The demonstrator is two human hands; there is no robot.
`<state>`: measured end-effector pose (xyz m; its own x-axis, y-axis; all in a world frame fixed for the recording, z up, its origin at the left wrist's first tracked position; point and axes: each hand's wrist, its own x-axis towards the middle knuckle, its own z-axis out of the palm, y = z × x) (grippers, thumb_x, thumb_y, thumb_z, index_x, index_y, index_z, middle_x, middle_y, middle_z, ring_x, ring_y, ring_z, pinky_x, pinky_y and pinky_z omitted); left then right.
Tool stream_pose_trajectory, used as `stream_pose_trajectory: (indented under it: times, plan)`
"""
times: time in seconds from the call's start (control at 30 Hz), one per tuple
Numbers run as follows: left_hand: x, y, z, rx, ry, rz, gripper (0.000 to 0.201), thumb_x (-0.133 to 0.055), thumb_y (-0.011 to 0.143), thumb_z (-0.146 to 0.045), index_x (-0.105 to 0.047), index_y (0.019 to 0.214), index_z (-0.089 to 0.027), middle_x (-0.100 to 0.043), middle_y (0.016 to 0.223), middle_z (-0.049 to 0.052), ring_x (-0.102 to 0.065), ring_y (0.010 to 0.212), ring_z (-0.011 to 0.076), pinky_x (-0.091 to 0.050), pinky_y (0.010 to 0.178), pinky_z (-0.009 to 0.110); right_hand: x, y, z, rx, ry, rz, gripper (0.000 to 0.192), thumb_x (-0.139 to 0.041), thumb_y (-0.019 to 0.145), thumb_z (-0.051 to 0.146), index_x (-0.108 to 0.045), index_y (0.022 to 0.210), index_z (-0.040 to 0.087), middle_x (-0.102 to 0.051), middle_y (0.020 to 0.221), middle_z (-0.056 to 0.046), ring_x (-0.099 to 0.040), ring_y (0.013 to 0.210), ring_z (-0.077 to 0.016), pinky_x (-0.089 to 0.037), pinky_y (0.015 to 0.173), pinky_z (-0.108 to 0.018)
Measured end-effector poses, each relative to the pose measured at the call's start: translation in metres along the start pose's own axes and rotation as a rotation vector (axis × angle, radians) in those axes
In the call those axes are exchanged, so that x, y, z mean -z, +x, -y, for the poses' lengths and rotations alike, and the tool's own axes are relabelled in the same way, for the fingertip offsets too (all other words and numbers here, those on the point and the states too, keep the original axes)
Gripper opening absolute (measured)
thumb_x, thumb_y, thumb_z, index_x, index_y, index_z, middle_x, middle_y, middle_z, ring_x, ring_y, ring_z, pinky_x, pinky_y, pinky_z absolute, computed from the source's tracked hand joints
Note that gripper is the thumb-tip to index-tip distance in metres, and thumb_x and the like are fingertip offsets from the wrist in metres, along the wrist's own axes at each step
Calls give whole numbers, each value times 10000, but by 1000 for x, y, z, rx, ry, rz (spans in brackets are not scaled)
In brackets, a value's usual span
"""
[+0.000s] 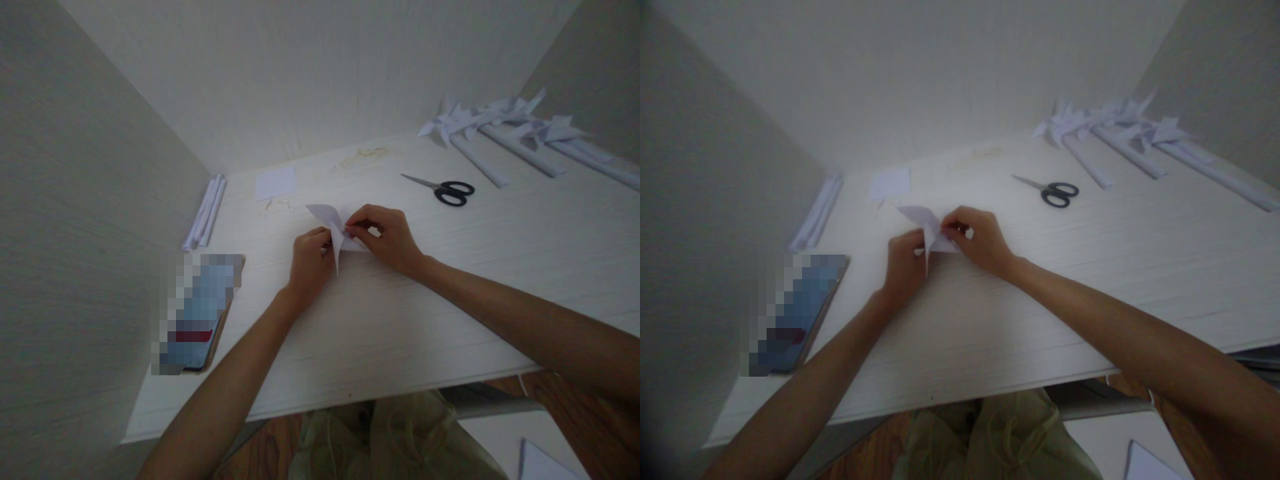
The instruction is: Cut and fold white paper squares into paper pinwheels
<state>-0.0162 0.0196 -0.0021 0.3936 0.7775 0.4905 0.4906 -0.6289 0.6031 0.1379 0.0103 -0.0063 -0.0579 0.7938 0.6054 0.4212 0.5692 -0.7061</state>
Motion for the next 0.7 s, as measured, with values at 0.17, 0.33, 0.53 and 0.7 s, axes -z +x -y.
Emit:
stream_pose_trajectory:
  times: [0.17, 0.33, 0.53, 0.7]
  plan:
    - [0, 0, 0, 1, 9, -2, 225, -459, 654, -3, -638, 619, -134, -630, 653, 25, -537, 554, 96, -417, 520, 195, 0, 2, -1, 92, -37, -40, 78, -590, 716, 138, -608, 656, 185, -508, 720, 1, -456, 591, -86, -391, 510, -230]
    - [0, 1, 0, -35, 42, 6, 256, -438, 624, 23, -636, 621, -139, -632, 660, 19, -530, 550, 93, -421, 529, 195, -2, 1, -2, 107, -45, -26, 78, -597, 711, 133, -613, 658, 188, -461, 742, 4, -442, 615, -89, -379, 517, -236]
    - [0, 2, 0, -63, 77, 14, 240, -432, 620, 22, -602, 570, -140, -622, 640, 22, -516, 537, 89, -427, 529, 194, -3, 1, -1, 116, -42, -12, 95, -590, 711, 109, -612, 650, 179, -451, 726, 4, -451, 624, -91, -377, 526, -238]
    - [1, 1, -1, -85, 102, 12, 237, -421, 640, 9, -548, 513, -145, -600, 608, 17, -502, 527, 85, -428, 523, 190, -3, 2, -1, 116, -52, 17, 106, -582, 715, 113, -604, 635, 178, -464, 724, -1, -452, 639, -98, -373, 539, -241]
